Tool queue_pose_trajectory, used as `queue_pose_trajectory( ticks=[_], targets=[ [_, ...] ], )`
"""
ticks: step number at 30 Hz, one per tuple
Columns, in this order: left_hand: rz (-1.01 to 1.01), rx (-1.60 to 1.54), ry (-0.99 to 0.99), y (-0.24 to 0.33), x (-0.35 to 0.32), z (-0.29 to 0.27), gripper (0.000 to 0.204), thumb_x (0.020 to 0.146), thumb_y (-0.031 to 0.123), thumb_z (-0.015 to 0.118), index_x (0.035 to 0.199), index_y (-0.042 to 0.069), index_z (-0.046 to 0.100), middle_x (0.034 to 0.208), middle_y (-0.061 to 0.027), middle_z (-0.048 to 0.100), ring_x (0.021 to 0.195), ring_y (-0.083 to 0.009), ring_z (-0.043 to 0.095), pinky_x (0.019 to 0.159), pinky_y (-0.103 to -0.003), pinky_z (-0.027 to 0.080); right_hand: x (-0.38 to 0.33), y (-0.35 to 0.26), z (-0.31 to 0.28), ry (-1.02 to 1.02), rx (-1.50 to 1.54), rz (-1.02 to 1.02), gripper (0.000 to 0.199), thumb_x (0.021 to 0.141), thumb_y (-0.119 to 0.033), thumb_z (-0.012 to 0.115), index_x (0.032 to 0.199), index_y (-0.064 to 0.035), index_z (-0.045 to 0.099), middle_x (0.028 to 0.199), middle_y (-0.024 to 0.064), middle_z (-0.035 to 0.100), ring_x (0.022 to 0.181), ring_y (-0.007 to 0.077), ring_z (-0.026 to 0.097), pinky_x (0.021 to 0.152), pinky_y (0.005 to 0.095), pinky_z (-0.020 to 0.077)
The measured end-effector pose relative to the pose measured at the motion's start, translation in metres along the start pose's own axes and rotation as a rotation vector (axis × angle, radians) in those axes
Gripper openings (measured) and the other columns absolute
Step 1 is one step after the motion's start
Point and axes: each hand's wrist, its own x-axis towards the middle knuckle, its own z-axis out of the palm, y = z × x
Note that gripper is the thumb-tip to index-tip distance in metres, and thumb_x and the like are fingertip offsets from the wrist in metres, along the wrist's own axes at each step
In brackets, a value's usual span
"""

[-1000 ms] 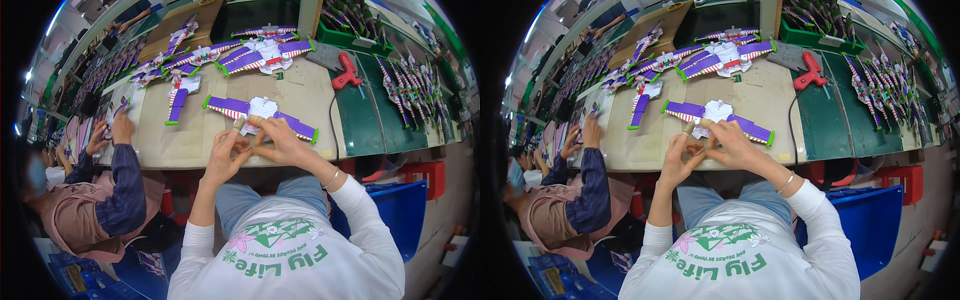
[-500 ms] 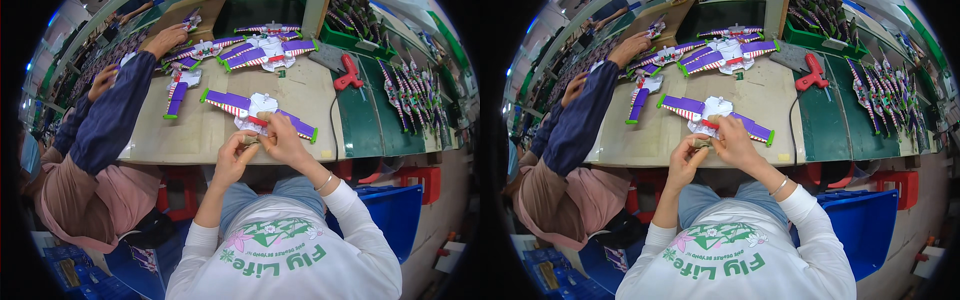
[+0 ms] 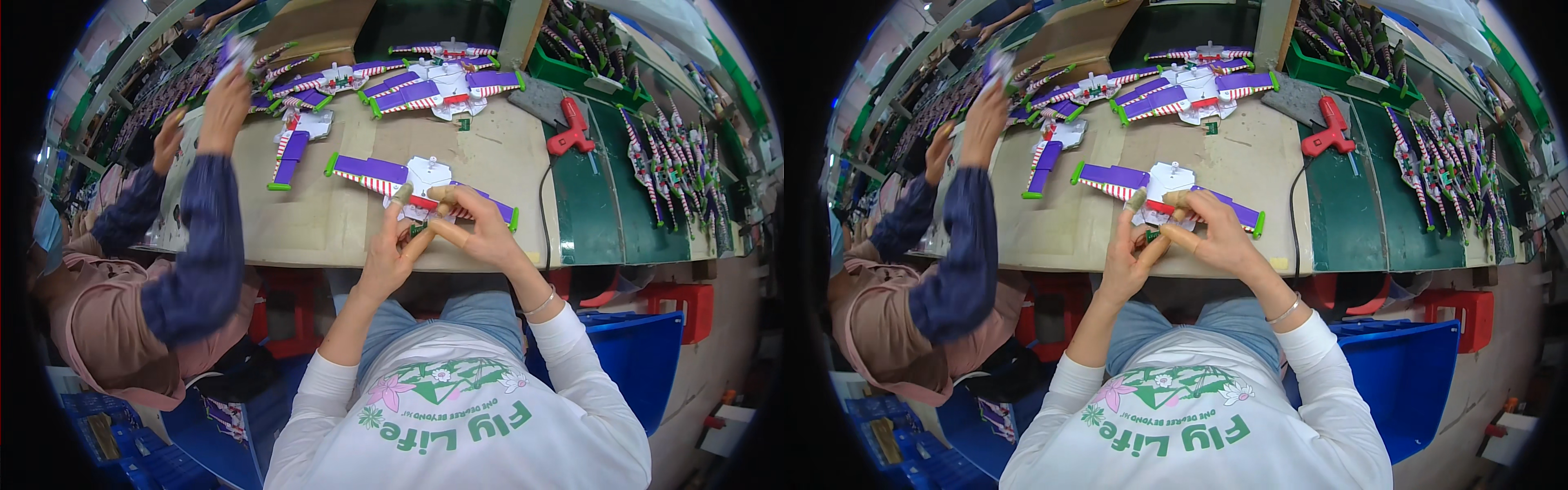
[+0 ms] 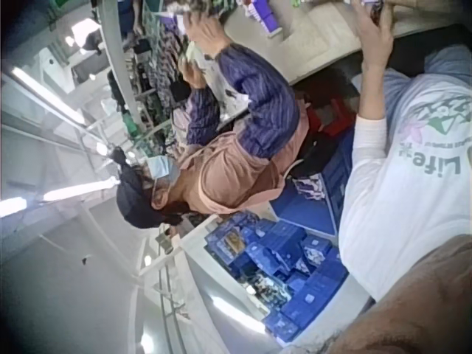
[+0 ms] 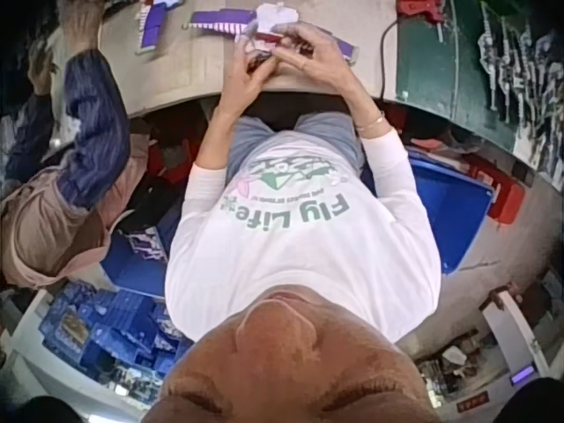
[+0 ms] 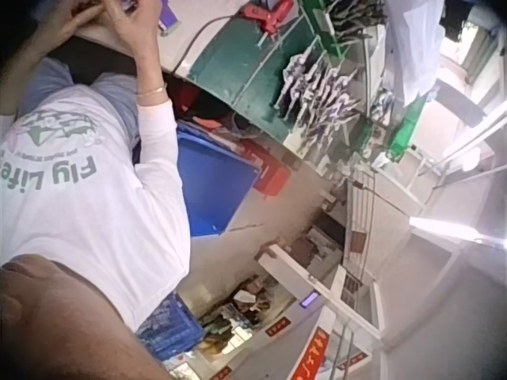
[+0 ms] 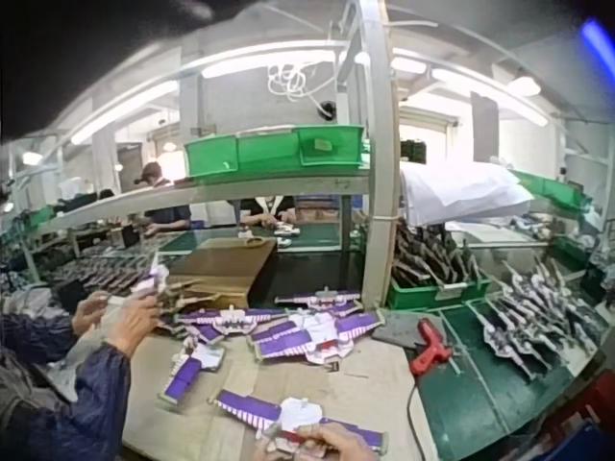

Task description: The person assembles small, colorful decorative items at a factory workstation. They attach small components to a base using a hot glue gun and place the finished items into a green bin. The process is repetitive, involving picking up parts, applying glue, and assembling.

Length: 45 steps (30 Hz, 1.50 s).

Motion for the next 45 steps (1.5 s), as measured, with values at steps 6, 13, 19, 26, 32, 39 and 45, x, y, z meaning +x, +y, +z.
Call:
queue_pose_trajectory(
  ticks=[6,13,19,26,32,39,45],
  targets=[
    [0.078,0.176,-0.002,-0.001,-0.003,-0.003,0.075,0.086,0.005,0.072,0.148,0.001,0.030,0.089,-0.0060,0.068,0.067,-0.0101,0.056,0.060,-0.026,0.045,0.014,-0.006,-0.004,-0.150,-0.141,-0.081,0.015,0.084,-0.016,0.072,0.092,-0.0033,0.069,0.078,0.0042,0.066,0.072,0.0173,0.059,0.068,0.0316,0.0464],
    [0.359,0.484,0.325,-0.023,-0.012,0.011,0.030,0.076,0.005,0.080,0.102,0.001,0.066,0.084,-0.0087,0.068,0.066,-0.0199,0.061,0.060,-0.032,0.048,0.014,0.006,-0.011,-0.187,0.406,0.247,0.007,0.087,-0.008,0.070,0.088,-0.0015,0.070,0.082,0.0003,0.066,0.074,0.0038,0.056,0.066,0.0222,0.0460],
    [0.431,0.639,0.479,0.002,0.001,0.017,0.018,0.074,0.001,0.078,0.081,0.000,0.062,0.090,-0.0110,0.067,0.079,-0.0277,0.061,0.069,-0.038,0.048,0.011,0.003,0.006,0.109,-0.054,0.007,0.005,0.082,-0.008,0.071,0.085,-0.0046,0.071,0.078,0.0040,0.062,0.075,0.0144,0.055,0.067,0.0282,0.0455],
    [0.321,0.587,0.416,-0.010,0.003,0.017,0.024,0.075,-0.001,0.075,0.074,0.003,0.052,0.092,-0.0099,0.067,0.081,-0.0290,0.061,0.069,-0.040,0.047,0.022,0.007,0.020,0.262,-0.342,-0.169,0.007,0.076,-0.009,0.073,0.078,-0.0039,0.069,0.074,0.0082,0.058,0.079,0.0266,0.050,0.068,0.0379,0.0425],
    [0.352,0.595,0.424,-0.012,0.005,0.019,0.022,0.075,-0.002,0.074,0.076,0.002,0.053,0.092,-0.0098,0.067,0.080,-0.0292,0.061,0.067,-0.039,0.048,0.023,0.014,0.024,0.297,-0.414,-0.177,0.007,0.076,-0.008,0.073,0.077,-0.0027,0.068,0.072,0.0081,0.058,0.076,0.0250,0.050,0.066,0.0371,0.0416],
    [0.353,0.630,0.326,-0.004,0.002,0.013,0.020,0.077,-0.003,0.073,0.074,0.000,0.053,0.092,-0.0116,0.070,0.083,-0.0305,0.061,0.071,-0.038,0.049,0.023,0.006,0.032,0.304,-0.571,-0.240,0.006,0.076,-0.005,0.070,0.078,-0.0010,0.066,0.075,0.0110,0.056,0.079,0.0286,0.051,0.067,0.0399,0.0428],
    [0.311,0.533,0.174,0.005,0.002,0.003,0.014,0.077,0.002,0.073,0.076,0.000,0.059,0.089,-0.0100,0.069,0.084,-0.0284,0.061,0.070,-0.038,0.049,0.027,-0.007,0.028,0.124,-0.858,-0.236,0.016,0.063,0.005,0.065,0.078,0.0036,0.065,0.085,0.0178,0.059,0.093,0.0333,0.053,0.080,0.0436,0.0449]
  ],
)
